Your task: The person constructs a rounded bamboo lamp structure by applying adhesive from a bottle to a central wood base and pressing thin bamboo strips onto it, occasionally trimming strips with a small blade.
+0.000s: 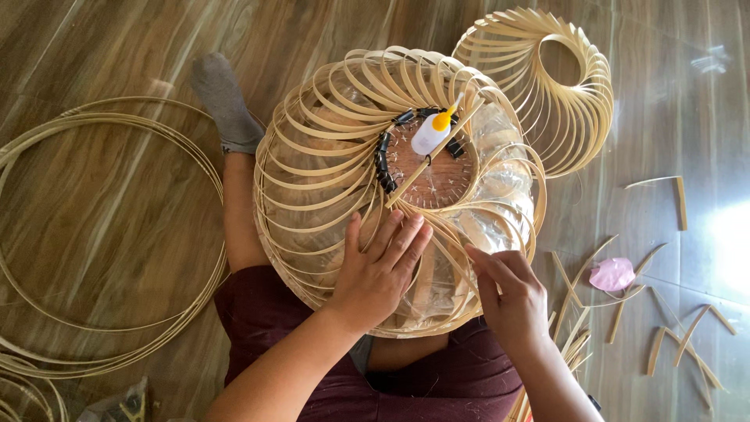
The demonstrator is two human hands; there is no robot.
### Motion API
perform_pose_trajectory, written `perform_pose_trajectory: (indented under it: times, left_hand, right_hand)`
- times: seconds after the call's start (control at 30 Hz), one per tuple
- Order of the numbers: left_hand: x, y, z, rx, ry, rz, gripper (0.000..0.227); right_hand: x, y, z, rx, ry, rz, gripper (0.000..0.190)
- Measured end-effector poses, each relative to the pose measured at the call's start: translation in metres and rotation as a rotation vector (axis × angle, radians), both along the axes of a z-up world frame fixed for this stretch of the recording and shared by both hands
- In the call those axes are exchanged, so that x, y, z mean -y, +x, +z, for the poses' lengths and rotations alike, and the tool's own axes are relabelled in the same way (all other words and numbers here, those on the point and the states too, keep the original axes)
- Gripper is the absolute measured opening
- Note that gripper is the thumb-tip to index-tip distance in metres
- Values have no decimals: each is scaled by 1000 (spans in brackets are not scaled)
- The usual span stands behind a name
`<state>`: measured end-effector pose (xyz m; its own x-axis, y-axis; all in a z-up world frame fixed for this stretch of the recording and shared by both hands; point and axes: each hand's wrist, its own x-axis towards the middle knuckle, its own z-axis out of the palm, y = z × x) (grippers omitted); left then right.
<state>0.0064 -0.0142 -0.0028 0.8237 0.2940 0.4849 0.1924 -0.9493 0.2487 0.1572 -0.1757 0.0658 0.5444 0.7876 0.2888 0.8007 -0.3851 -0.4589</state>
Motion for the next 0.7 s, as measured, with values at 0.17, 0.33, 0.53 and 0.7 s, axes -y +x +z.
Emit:
perform_pose_trajectory:
  times: [0.17, 0.33, 0.53, 0.7]
  left_hand:
    - [0, -1, 0, -12, 9, 6, 62]
    - [0, -1, 1, -17, 15, 8, 60]
    - [0, -1, 1, -27, 12, 4, 59]
    - [1, -2, 1, 6, 7, 11, 58]
  right_hand:
    - [0, -2, -4, 5, 15, -8, 37]
    - [1, -5, -6, 6, -8, -32, 35]
    - [1, -6, -5, 12, -1, -38, 32]
    - [1, -7, -6, 47, 6, -30, 32]
